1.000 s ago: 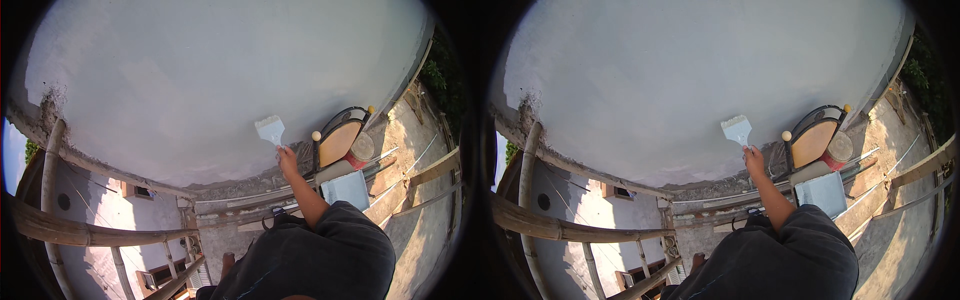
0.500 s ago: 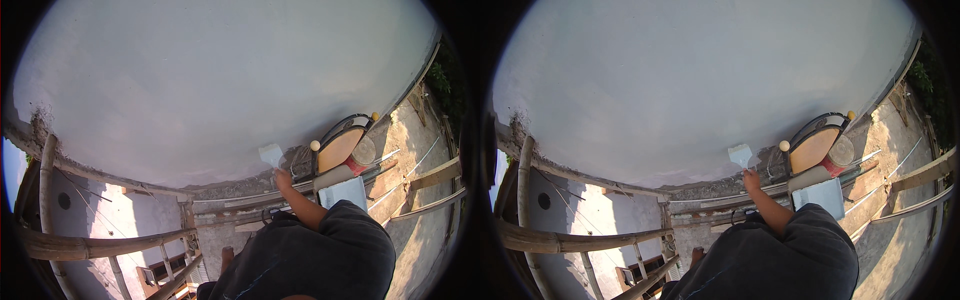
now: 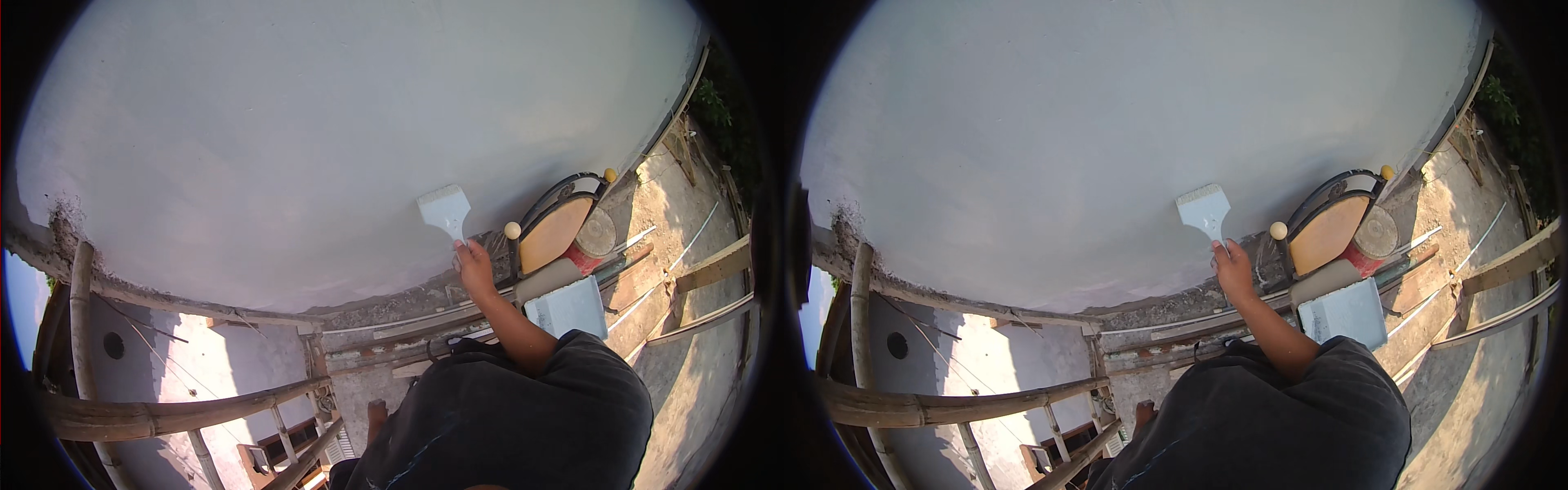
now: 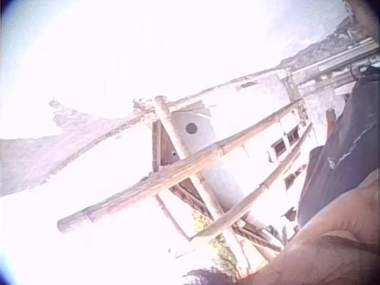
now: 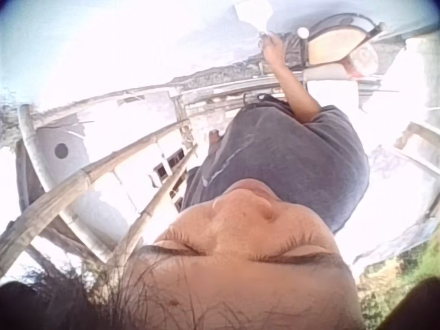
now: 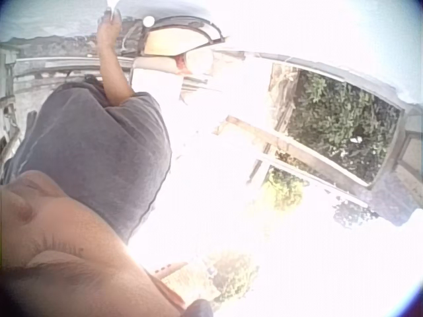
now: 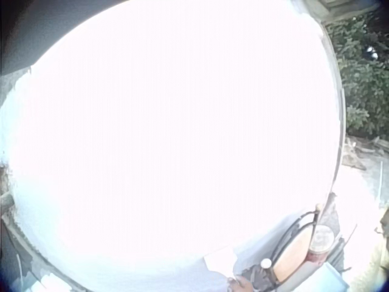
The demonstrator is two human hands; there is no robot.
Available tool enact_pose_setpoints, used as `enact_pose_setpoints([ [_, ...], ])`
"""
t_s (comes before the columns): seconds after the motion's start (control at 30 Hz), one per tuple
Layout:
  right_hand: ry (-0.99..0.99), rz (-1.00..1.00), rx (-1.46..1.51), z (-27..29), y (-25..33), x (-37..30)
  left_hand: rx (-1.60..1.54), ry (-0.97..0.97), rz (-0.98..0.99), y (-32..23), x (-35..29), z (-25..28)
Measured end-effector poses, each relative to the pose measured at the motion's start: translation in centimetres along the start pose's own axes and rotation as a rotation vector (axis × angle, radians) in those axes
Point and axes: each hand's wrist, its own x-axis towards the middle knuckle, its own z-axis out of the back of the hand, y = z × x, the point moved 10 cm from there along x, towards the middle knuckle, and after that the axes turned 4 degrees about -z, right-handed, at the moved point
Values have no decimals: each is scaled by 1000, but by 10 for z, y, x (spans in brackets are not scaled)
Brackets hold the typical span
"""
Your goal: Painting an exterior wall white using a brush and a paint tray while standing on scaffolding.
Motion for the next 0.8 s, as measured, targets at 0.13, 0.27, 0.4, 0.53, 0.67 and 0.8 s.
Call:
enact_pose_setpoints([
  [0.13, 17, 49, 66, -2, 27, -1, -77, -54, 0, 5, -1, 1],
  [0.27, 38, 41, 12, -3, 1, 26, -66, -84, 38, 7, -6, 3],
  [0.4, -15, -40, -55, 15, -86, 64, -92, -80, -1, 5, -14, 3],
  [0.53, -179, -9, -505, 60, -126, 62, -44, -90, 34, 1, -20, -1],
  [0.67, -174, -286, -634, 59, -164, 46, -17, -196, -18, 14, -29, -16],
  [0.8, -194, -246, -553, 82, -160, 57, -25, -164, -104, -1, -14, -20],
])
